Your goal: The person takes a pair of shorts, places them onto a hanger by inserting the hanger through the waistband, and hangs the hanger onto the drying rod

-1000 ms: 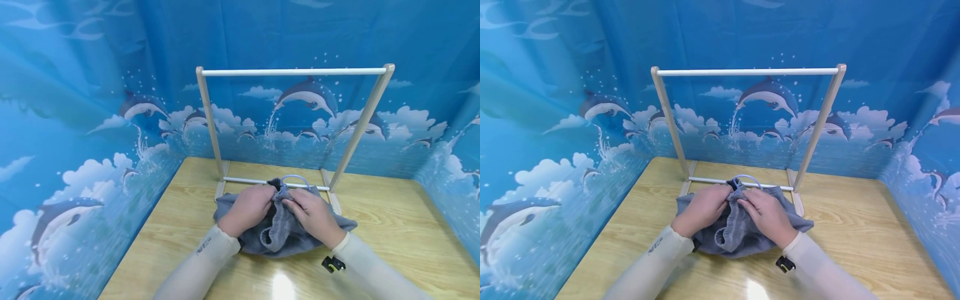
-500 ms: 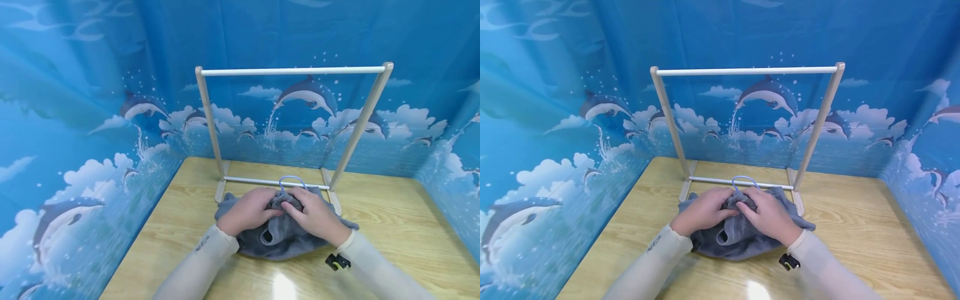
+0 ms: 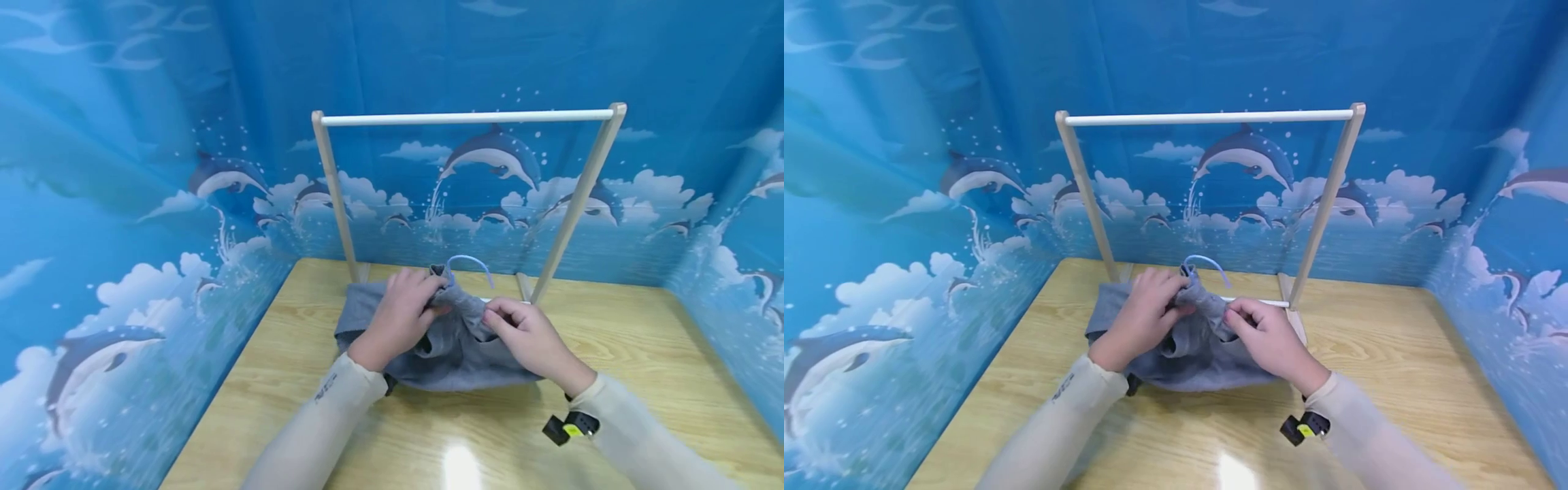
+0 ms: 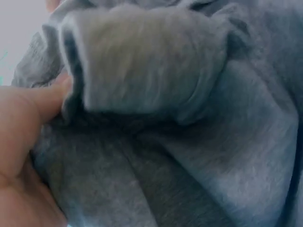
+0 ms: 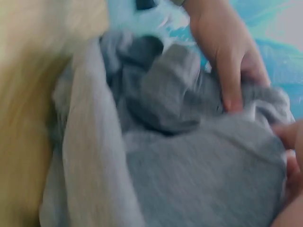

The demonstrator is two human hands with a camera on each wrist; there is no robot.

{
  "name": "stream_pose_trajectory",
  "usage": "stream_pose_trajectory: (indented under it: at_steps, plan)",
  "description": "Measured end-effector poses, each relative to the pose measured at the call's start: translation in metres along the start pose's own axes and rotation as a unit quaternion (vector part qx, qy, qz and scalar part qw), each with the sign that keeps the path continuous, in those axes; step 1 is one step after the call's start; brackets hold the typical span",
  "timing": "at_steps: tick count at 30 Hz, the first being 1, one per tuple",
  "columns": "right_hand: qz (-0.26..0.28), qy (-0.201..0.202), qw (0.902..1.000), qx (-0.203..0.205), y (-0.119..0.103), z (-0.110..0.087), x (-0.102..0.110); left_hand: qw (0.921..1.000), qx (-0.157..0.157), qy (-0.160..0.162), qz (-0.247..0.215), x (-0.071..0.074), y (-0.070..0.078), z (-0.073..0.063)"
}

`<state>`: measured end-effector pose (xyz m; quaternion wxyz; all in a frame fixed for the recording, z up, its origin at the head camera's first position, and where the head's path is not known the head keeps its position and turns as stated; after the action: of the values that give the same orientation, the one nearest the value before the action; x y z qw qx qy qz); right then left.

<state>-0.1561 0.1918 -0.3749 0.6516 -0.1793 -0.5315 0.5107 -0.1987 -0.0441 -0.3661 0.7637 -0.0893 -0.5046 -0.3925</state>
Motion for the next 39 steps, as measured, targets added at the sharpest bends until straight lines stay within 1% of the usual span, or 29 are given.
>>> stream_pose_trajectory:
  at_steps: [3, 5, 7, 8, 9, 10, 11, 12, 13, 14, 15, 16, 17, 18, 19, 21, 22, 24, 27, 28, 30, 32, 33, 34, 36, 37, 39]
  plan:
    - [0.018, 0.042, 0.9976, -0.052, -0.007, -0.002, -0.005, 0.9995, 0.029, 0.015, -0.004, 0.000, 0.003, 0.000]
    - [0.028, 0.065, 0.9938, -0.086, -0.009, -0.003, -0.009, 0.9979, 0.052, 0.036, -0.018, 0.000, 0.005, -0.001]
    - [0.039, 0.085, 0.9899, -0.106, -0.009, -0.004, -0.012, 0.9946, 0.064, 0.077, -0.030, 0.003, 0.007, -0.005]
    - [0.044, 0.097, 0.9883, -0.109, -0.009, -0.005, -0.014, 0.9922, 0.063, 0.100, -0.038, 0.005, 0.009, -0.008]
    - [0.050, 0.108, 0.9868, -0.110, -0.009, -0.006, -0.017, 0.9899, 0.061, 0.118, -0.048, 0.006, 0.012, -0.011]
    - [0.057, 0.120, 0.9850, -0.111, -0.010, -0.006, -0.020, 0.9883, 0.063, 0.127, -0.056, 0.008, 0.016, -0.015]
    - [0.064, 0.131, 0.9831, -0.110, -0.011, -0.007, -0.024, 0.9876, 0.069, 0.123, -0.069, 0.009, 0.020, -0.018]
    - [0.068, 0.143, 0.9817, -0.105, -0.012, -0.008, -0.029, 0.9875, 0.077, 0.108, -0.085, 0.010, 0.025, -0.020]
    - [0.069, 0.156, 0.9806, -0.096, -0.014, -0.010, -0.034, 0.9867, 0.091, 0.083, -0.107, 0.011, 0.029, -0.022]
    - [0.066, 0.167, 0.9801, -0.084, -0.016, -0.011, -0.041, 0.9838, 0.109, 0.053, -0.132, 0.011, 0.033, -0.023]
    - [0.063, 0.174, 0.9804, -0.069, -0.018, -0.013, -0.048, 0.9784, 0.135, 0.023, -0.155, 0.011, 0.036, -0.023]
    - [0.050, 0.179, 0.9813, -0.050, -0.020, -0.015, -0.056, 0.9711, 0.162, -0.001, -0.175, 0.011, 0.038, -0.023]
    - [0.029, 0.183, 0.9823, -0.027, -0.021, -0.017, -0.063, 0.9637, 0.186, -0.015, -0.191, 0.011, 0.039, -0.022]
    - [0.007, 0.184, 0.9829, -0.002, -0.022, -0.019, -0.070, 0.9586, 0.203, -0.019, -0.199, 0.010, 0.038, -0.021]
    - [-0.013, 0.181, 0.9832, 0.021, -0.023, -0.022, -0.077, 0.9551, 0.215, -0.015, -0.203, 0.010, 0.038, -0.020]
    - [-0.046, 0.167, 0.9832, 0.056, -0.024, -0.026, -0.088, 0.9506, 0.231, -0.001, -0.207, 0.009, 0.035, -0.021]
    - [-0.058, 0.159, 0.9834, 0.065, -0.024, -0.029, -0.092, 0.9491, 0.235, 0.006, -0.210, 0.010, 0.033, -0.022]
    - [-0.048, 0.128, 0.9881, 0.070, -0.026, -0.032, -0.096, 0.9481, 0.233, 0.018, -0.216, 0.010, 0.029, -0.024]
    - [-0.019, 0.077, 0.9942, 0.073, -0.030, -0.032, -0.094, 0.9450, 0.224, 0.018, -0.238, 0.017, 0.022, -0.029]
    - [-0.013, 0.064, 0.9949, 0.077, -0.031, -0.031, -0.090, 0.9467, 0.215, 0.013, -0.240, 0.021, 0.019, -0.031]
    - [-0.017, 0.053, 0.9937, 0.097, -0.034, -0.027, -0.078, 0.9523, 0.195, -0.006, -0.235, 0.030, 0.014, -0.035]
    - [-0.037, 0.070, 0.9901, 0.116, -0.034, -0.021, -0.060, 0.9598, 0.168, -0.023, -0.224, 0.039, 0.009, -0.037]
    - [-0.049, 0.085, 0.9875, 0.123, -0.033, -0.017, -0.050, 0.9654, 0.149, -0.024, -0.212, 0.044, 0.007, -0.038]
    - [-0.066, 0.102, 0.9841, 0.130, -0.032, -0.013, -0.039, 0.9682, 0.140, -0.022, -0.206, 0.047, 0.004, -0.039]
    - [-0.100, 0.133, 0.9757, 0.142, -0.030, -0.003, -0.017, 0.9695, 0.132, -0.009, -0.206, 0.052, -0.002, -0.039]
    - [-0.124, 0.147, 0.9695, 0.152, -0.029, 0.003, -0.007, 0.9697, 0.129, 0.000, -0.207, 0.054, -0.005, -0.039]
    - [-0.179, 0.162, 0.9533, 0.182, -0.028, 0.014, 0.012, 0.9683, 0.125, 0.018, -0.215, 0.055, -0.010, -0.037]
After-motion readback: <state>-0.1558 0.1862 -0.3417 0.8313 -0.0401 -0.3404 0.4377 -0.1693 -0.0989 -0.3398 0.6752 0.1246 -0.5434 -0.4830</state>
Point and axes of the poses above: each hand's wrist, its own z-axis towards the middle knuckle, its own x-axis out of the back of the hand, y = z × x, the point moved 1 cm from there along z, towards the middle knuckle, and after that the axes turned 1 degree about -z, right-handed, at the moved point
